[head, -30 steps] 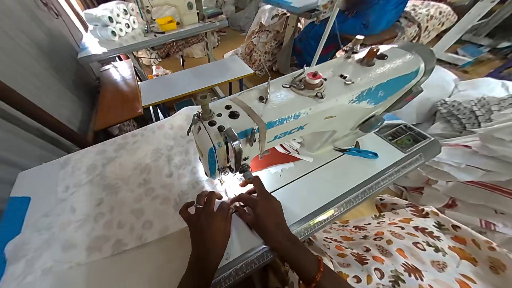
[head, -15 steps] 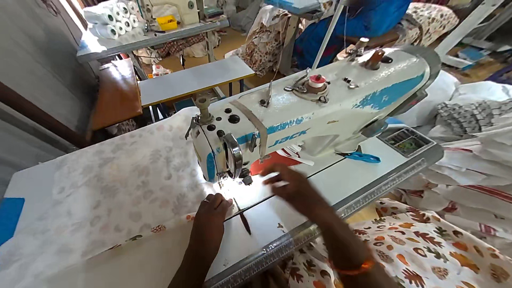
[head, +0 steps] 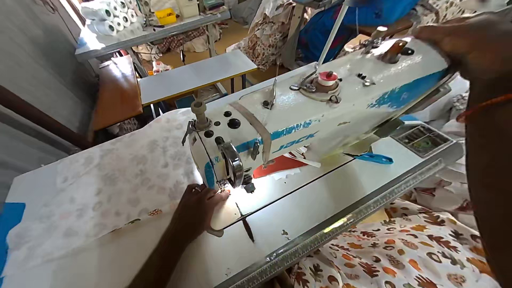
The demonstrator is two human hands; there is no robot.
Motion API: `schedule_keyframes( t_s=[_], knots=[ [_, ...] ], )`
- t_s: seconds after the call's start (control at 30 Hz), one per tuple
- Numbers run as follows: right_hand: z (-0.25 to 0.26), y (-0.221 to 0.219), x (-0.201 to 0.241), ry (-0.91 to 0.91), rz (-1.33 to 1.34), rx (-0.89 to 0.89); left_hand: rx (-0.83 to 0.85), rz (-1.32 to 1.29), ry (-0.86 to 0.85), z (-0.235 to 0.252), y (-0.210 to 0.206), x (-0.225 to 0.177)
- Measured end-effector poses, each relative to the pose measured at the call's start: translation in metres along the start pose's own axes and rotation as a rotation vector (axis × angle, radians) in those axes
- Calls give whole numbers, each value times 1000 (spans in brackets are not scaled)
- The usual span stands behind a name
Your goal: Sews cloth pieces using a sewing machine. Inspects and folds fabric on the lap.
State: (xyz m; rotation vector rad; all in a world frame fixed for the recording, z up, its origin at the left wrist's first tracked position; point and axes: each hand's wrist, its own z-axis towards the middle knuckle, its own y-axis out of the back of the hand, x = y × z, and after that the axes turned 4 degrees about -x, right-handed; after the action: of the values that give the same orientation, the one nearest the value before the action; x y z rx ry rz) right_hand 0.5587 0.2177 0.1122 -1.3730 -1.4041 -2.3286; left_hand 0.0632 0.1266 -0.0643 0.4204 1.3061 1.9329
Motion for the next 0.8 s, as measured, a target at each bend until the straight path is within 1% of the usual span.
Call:
schedule_keyframes(
  t_s=[0.03, 0.07, 0.1, 0.17, 0.23, 0.27, 0.3, 0.33, 0.4, 0.47, 0.5, 0.53, 0.6, 0.7, 0.8],
  knots=[
    [-1, -1, 4, -32, 9, 12, 30, -63, -68, -2, 4, 16],
    [0, -2, 4, -52, 32, 12, 67, -136, -88, -6, 5, 29],
    [-1, -1, -1, -44, 72, 3, 91, -215, -61, -12, 4, 35],
    [-2, 2, -24, 19, 246, -42, 59, -317, 79, -19, -1, 23],
    [-17, 2, -67, 97, 395, -147, -25, -345, 236, -21, -6, -8],
    [-31, -2, -91, 112, 365, -203, -66, -345, 312, -21, -9, -27],
    [-50, -9, -109, 131, 252, -256, -93, -329, 389, -18, -11, -46],
    [-77, -22, -118, 165, 131, -293, -117, -309, 461, -15, -15, -64],
    [-137, -53, -126, 286, -41, -270, -141, -261, 578, -9, -21, -89],
    [-187, -86, -128, 430, -90, -307, -133, -211, 646, -3, -24, -101],
    [-199, -99, -129, 509, -100, -324, -130, -189, 656, -1, -25, -103],
    [-203, -107, -130, 580, -113, -336, -126, -164, 657, 0, -26, -103],
    [-201, -112, -132, 637, -141, -315, -123, -105, 643, 0, -28, -103],
    [-198, -111, -130, 629, -174, -300, -122, -17, 628, 4, -32, -103],
    [-199, -111, -127, 568, -264, -265, -98, 12, 648, 7, -34, -104]
  ],
)
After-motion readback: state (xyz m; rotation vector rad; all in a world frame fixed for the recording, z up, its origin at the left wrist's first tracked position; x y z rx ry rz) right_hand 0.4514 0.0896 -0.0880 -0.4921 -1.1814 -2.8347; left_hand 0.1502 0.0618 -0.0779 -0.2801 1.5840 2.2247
